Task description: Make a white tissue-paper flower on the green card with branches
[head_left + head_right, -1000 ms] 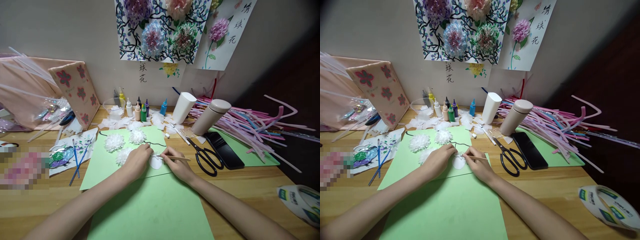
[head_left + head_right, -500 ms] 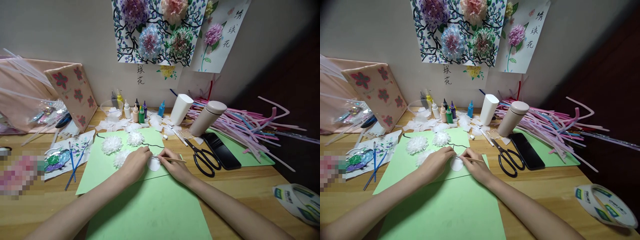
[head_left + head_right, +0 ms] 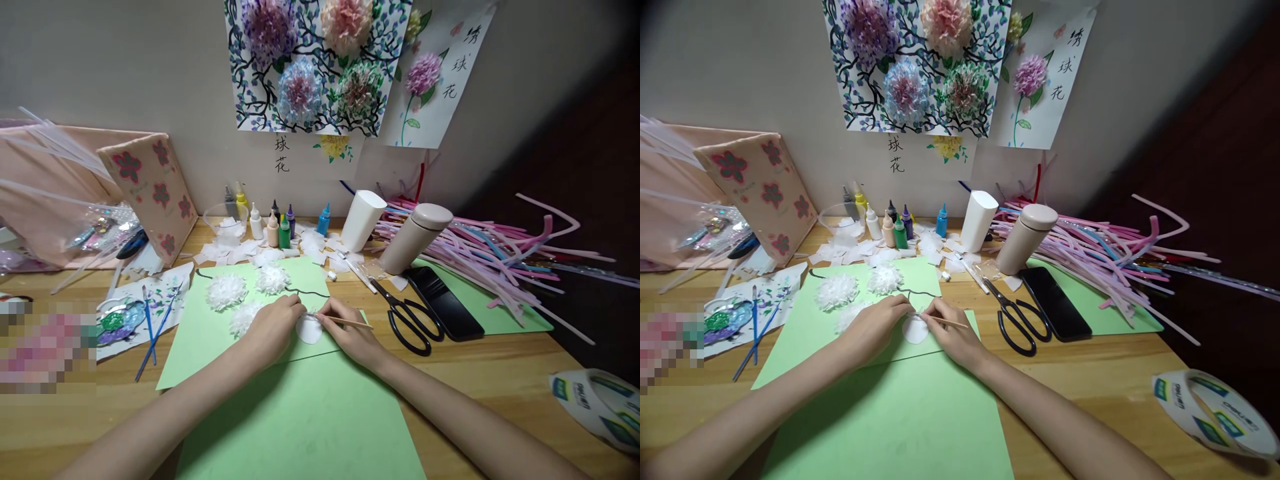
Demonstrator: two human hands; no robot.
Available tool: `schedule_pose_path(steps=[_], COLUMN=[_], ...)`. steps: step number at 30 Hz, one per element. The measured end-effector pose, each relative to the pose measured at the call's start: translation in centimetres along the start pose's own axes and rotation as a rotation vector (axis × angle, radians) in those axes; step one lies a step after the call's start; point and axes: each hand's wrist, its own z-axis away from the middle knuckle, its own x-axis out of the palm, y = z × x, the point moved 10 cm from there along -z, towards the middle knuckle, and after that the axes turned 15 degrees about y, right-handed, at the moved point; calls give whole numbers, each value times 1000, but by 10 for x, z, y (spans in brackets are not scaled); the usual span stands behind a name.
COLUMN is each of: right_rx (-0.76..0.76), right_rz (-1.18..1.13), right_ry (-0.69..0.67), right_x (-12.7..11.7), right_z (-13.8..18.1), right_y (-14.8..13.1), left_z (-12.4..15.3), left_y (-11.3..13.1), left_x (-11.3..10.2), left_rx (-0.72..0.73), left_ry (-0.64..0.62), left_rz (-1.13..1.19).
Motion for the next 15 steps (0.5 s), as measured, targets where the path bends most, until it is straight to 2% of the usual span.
schedule_pose_path(steps=[15], right_rx=[19], right_rz=[-45], right_ry=[10], right_x=[-3], right_z=[1], right_y=[1], left_z=[1], left_y=[-1], left_x=[-2], left_rx=[8], left_ry=[24], left_rz=[7])
